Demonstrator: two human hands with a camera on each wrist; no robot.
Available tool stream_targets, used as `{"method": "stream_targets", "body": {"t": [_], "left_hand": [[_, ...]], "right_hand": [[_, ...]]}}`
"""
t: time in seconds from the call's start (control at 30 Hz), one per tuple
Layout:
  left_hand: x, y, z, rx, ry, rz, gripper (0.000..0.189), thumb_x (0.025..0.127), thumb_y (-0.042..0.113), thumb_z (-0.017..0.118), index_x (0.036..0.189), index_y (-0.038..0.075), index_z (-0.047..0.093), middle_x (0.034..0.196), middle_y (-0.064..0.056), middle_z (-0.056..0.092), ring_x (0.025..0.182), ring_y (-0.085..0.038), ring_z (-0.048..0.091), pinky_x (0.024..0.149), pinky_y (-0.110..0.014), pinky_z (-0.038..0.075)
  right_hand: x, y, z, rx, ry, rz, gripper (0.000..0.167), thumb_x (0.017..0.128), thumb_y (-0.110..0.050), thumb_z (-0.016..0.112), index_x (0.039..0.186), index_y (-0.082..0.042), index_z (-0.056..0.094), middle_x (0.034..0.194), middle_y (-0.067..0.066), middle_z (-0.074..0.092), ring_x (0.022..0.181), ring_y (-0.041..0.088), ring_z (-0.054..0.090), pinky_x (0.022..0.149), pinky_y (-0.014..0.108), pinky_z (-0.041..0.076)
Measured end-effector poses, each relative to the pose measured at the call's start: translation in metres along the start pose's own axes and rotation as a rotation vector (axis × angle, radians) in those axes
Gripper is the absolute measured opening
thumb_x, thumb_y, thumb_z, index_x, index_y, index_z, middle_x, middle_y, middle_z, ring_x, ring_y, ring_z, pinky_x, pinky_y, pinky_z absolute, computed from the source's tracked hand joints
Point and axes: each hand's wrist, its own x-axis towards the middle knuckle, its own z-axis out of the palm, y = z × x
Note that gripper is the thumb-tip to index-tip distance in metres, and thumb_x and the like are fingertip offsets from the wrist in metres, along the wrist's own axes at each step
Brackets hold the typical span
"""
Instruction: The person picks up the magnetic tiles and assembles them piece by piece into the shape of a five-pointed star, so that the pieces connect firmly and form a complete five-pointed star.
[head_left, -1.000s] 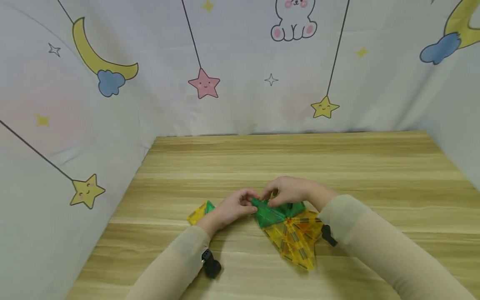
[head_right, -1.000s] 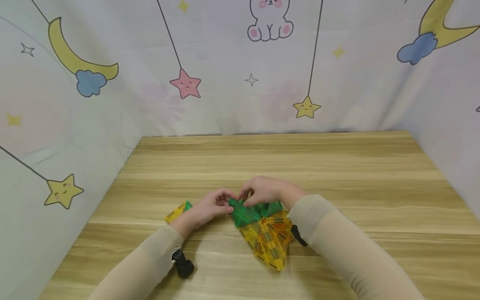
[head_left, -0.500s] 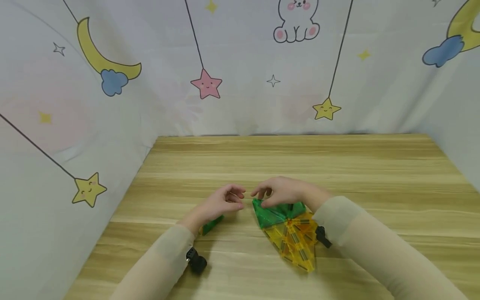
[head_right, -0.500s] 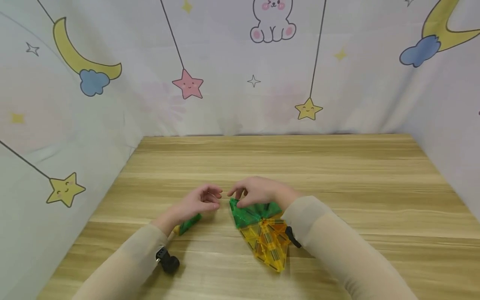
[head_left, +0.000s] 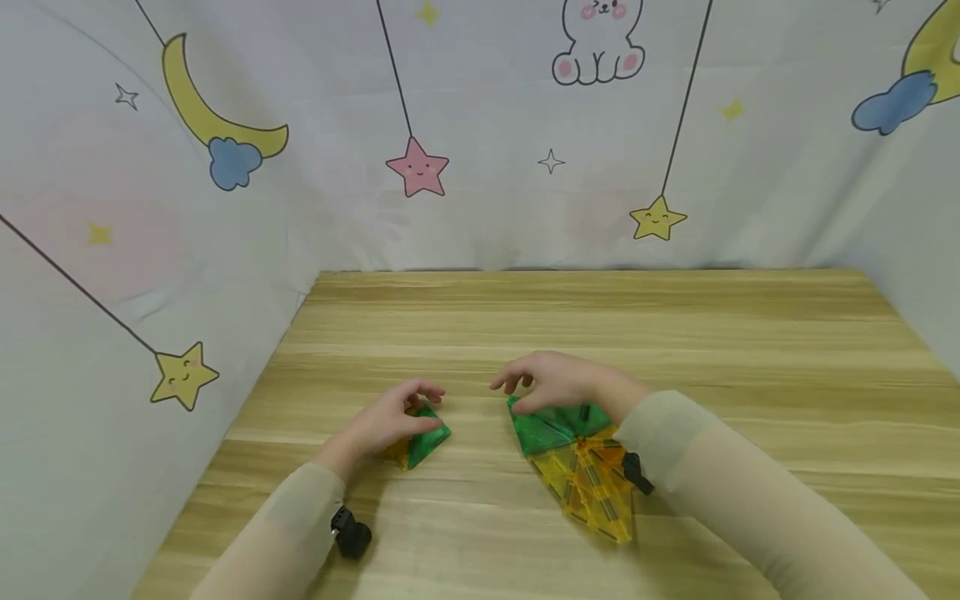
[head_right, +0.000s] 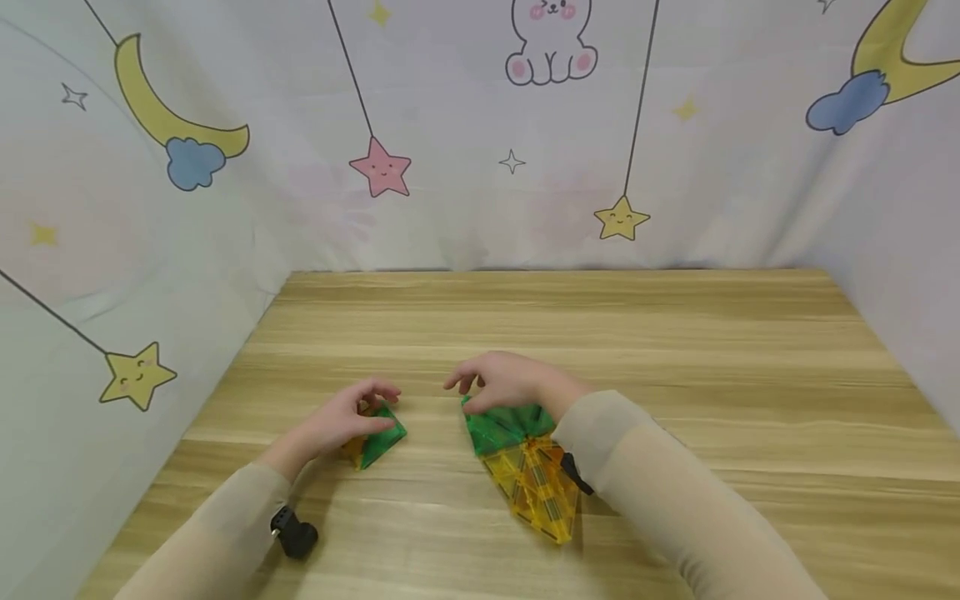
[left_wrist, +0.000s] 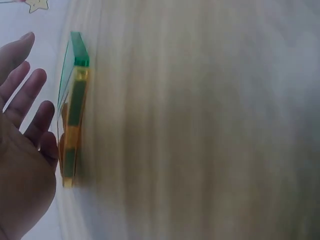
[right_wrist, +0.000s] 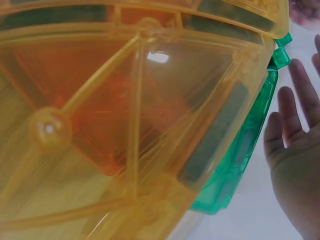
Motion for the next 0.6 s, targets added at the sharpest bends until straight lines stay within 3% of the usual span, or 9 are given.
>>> {"method": "stream_targets", "body": {"t": [0.33, 0.47, 0.6], "left_hand": [[-0.024, -0.026, -0.017, 0.176, 0.060, 0.033, 0.047, 0.078, 0.026, 0.077, 0.119, 0.011, 0.059, 0.120, -0.005, 0.057, 0.111, -0.029, 0.049, 0.092, -0.049, 0.038], [-0.031, -0.033, -0.022, 0.306, 0.070, 0.051, 0.052, 0.075, 0.037, 0.078, 0.119, 0.018, 0.059, 0.124, -0.003, 0.056, 0.115, -0.030, 0.045, 0.096, -0.055, 0.028], [-0.034, -0.035, -0.022, 0.410, 0.074, 0.033, 0.056, 0.073, 0.045, 0.077, 0.121, 0.025, 0.058, 0.129, -0.002, 0.053, 0.116, -0.032, 0.041, 0.090, -0.058, 0.023]], "right_hand": [[0.002, -0.003, 0.003, -0.044, -0.007, -0.024, 0.041, 0.089, -0.018, 0.065, 0.129, -0.015, 0.057, 0.119, 0.004, 0.059, 0.114, 0.027, 0.051, 0.093, 0.042, 0.041], [0.004, -0.006, 0.006, -0.048, -0.022, -0.026, 0.043, 0.089, -0.017, 0.065, 0.130, -0.014, 0.055, 0.120, 0.005, 0.059, 0.114, 0.028, 0.051, 0.093, 0.040, 0.042], [0.005, -0.008, 0.008, -0.045, -0.036, -0.005, 0.045, 0.089, -0.018, 0.065, 0.132, -0.015, 0.054, 0.119, 0.004, 0.059, 0.114, 0.028, 0.051, 0.093, 0.039, 0.042]]}}
